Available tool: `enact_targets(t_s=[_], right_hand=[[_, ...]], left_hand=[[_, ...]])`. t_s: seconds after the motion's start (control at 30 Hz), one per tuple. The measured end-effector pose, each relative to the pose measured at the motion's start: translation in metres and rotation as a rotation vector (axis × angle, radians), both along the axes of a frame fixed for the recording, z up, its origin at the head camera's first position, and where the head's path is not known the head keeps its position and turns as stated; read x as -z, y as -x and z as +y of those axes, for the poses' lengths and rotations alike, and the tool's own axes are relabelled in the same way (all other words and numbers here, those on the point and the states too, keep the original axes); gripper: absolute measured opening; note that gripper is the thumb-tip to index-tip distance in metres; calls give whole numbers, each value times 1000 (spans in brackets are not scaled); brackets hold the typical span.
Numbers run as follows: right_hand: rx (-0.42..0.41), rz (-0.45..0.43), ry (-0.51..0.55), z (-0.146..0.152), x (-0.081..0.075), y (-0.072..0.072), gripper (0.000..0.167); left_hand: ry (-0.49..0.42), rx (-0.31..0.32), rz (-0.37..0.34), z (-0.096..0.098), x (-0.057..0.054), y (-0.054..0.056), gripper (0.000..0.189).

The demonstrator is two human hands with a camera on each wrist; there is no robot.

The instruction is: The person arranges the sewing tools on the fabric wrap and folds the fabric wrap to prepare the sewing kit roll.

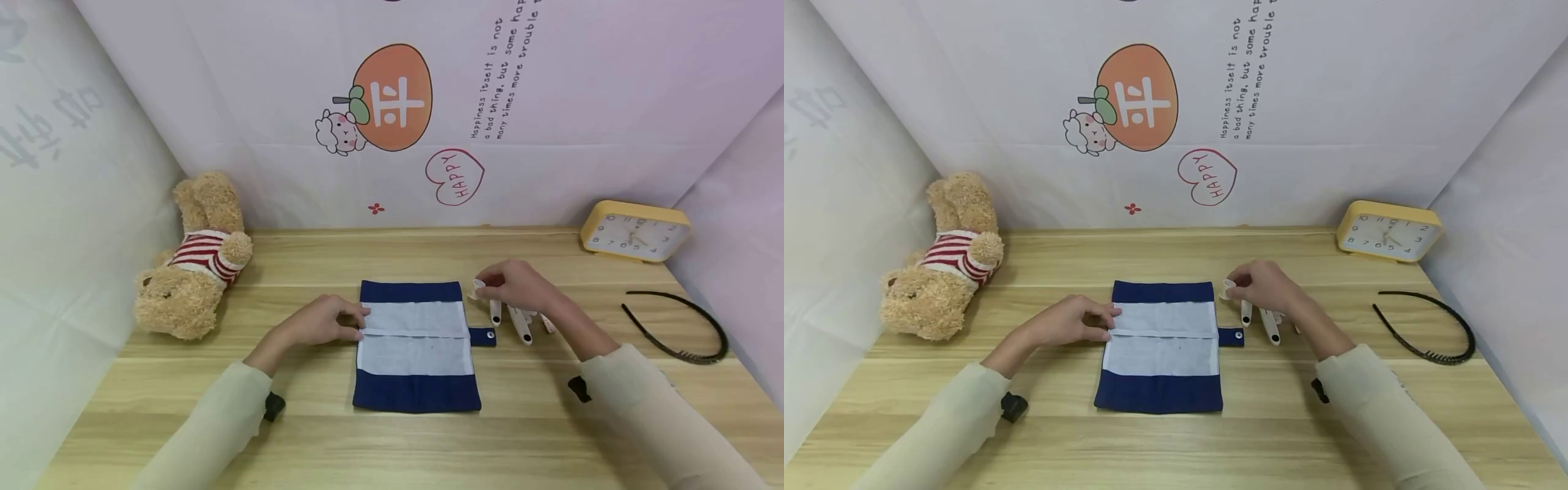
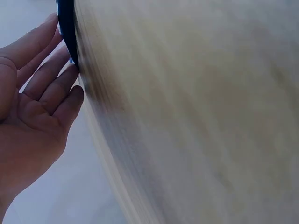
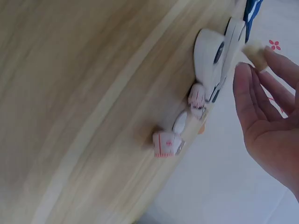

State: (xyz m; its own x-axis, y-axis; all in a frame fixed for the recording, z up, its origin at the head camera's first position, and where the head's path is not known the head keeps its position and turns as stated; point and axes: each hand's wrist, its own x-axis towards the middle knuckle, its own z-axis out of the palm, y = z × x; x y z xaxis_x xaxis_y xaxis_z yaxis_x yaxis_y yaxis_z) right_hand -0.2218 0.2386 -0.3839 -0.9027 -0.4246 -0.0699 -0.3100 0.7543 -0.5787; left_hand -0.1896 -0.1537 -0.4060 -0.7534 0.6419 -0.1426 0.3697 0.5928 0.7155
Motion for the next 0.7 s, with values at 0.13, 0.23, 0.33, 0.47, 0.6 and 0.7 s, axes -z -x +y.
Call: enact_targets(t_s=[0.13,0.23,0.33,0.47,0.6,0.7], right_hand=[[26,53,65,-5,-1,0,31],[38,80,116,-11,-3,0,32],[41,79,158,-17,-6,0,31],[39,51,204,-26,-6,2,29],[40,-18,258,-38,-6,4,31],[35,-88,321,-48,-7,4,32]], left_hand=[[-3,-7,-12,1,0,-2,6],[-3,-10,-19,1,-1,-3,6],[0,-8,-18,1,-1,-3,6],[5,-5,-6,1,-1,-1,6],[5,-3,16,1,-2,0,4],[6,-2,26,1,-2,0,4]])
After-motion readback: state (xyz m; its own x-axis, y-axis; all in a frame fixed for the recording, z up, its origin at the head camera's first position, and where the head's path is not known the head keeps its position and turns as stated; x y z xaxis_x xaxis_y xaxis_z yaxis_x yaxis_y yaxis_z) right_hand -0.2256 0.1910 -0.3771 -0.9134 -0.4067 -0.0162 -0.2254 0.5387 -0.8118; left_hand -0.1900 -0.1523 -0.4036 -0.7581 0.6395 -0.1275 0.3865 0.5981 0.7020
